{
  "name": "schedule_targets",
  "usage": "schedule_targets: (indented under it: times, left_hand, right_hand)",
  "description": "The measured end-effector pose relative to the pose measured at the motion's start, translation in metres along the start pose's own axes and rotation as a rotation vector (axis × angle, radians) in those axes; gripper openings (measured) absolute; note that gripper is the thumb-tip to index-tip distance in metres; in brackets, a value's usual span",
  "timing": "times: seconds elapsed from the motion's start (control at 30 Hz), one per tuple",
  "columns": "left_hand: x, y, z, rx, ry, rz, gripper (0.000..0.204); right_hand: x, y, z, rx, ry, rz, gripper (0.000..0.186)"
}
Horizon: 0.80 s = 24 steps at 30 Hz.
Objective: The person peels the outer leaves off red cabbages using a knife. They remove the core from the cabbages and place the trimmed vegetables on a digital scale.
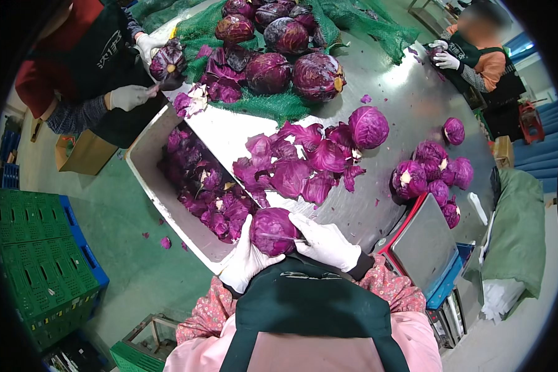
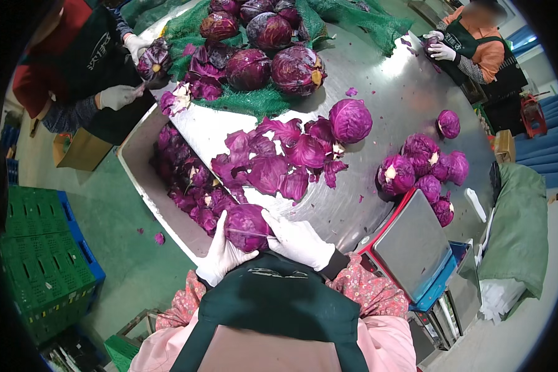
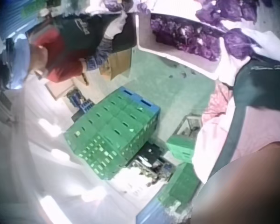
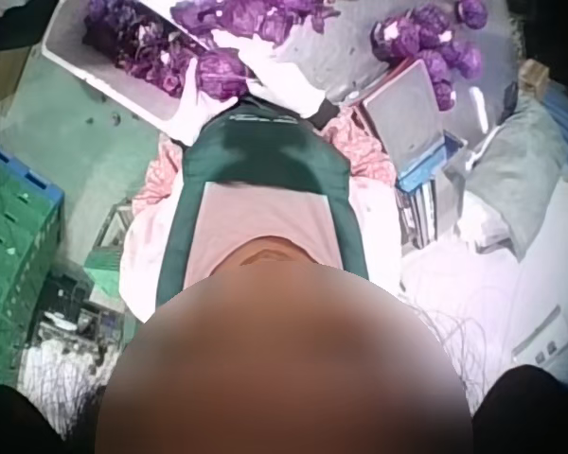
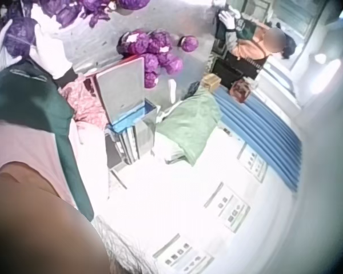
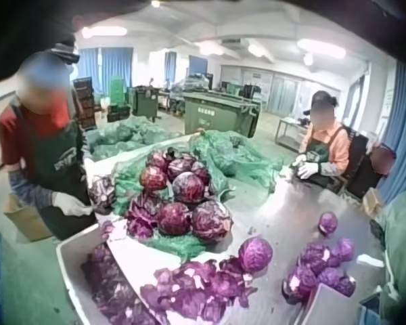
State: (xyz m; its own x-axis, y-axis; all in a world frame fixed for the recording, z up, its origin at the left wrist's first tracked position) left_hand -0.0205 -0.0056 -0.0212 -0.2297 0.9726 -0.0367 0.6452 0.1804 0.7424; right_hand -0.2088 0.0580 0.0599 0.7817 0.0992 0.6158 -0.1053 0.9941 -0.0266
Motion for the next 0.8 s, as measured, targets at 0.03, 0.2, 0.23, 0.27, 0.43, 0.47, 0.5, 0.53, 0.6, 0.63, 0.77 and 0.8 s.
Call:
schedule_targets:
  times: [0.03, 0.2, 0.23, 0.27, 0.43, 0.47, 0.5, 0.53, 0.6, 0.63, 0.77, 0.8]
  left_hand:
    - [-0.001, 0.001, -0.001, -0.009, -0.018, -0.001, 0.08]
    - [-0.007, -0.009, -0.01, -0.033, -0.127, -0.007, 0.079]
    - [-0.006, -0.007, -0.009, -0.058, -0.123, -0.003, 0.079]
    - [-0.004, -0.005, -0.008, -0.082, -0.119, 0.0, 0.079]
    - [-0.004, -0.005, -0.007, -0.081, -0.061, 0.002, 0.076]
    - [-0.004, -0.003, -0.004, -0.109, -0.086, -0.003, 0.077]
    - [-0.003, -0.002, -0.001, -0.045, -0.115, -0.017, 0.078]
    - [-0.001, -0.003, 0.004, 0.021, -0.148, -0.025, 0.079]
    - [0.0, -0.011, 0.047, 0.325, 0.197, 0.172, 0.077]
    - [0.004, -0.001, 0.033, 0.13, 0.34, 0.105, 0.077]
    - [0.0, 0.004, 0.081, 0.488, 0.22, -0.216, 0.076]
    - [-0.004, 0.004, 0.089, 0.53, 0.2, -0.272, 0.075]
  right_hand:
    - [0.0, 0.0, 0.0, 0.0, -0.007, -0.014, 0.068]
    - [-0.002, -0.001, -0.019, -0.134, 0.185, -0.082, 0.058]
    - [-0.004, 0.0, -0.021, -0.125, 0.171, -0.082, 0.056]
    - [-0.006, 0.0, -0.022, -0.118, 0.158, -0.082, 0.055]
    - [-0.029, -0.016, -0.009, -0.188, -0.003, -0.175, 0.043]
    - [-0.038, -0.013, -0.002, -0.173, -0.269, -0.362, 0.039]
    - [-0.032, -0.018, 0.012, -0.069, -0.446, -0.514, 0.033]
    - [-0.035, -0.021, 0.017, -0.129, -0.537, -0.577, 0.033]
    - [-0.052, -0.029, 0.019, -0.257, -0.726, -0.678, 0.035]
    - [-0.065, -0.033, 0.021, -0.333, -0.813, -0.727, 0.038]
    - [-0.018, -0.052, 0.022, -0.009, -0.888, -0.493, 0.069]
    - [-0.009, -0.051, 0.027, 0.112, -0.777, -0.576, 0.076]
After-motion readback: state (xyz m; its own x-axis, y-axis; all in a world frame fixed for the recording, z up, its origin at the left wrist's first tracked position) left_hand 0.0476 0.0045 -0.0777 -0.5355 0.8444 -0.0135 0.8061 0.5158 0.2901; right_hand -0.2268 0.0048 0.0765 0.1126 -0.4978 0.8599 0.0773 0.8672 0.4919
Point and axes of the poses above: each hand's wrist, its own y-axis away from the middle knuckle, its own z-axis out of the back of the hand, x = y × z, the point moved 3 cm from there along -y, towards the middle knuckle, and after that the axes turned 3 degrees about -x, right-handed, at the moved point
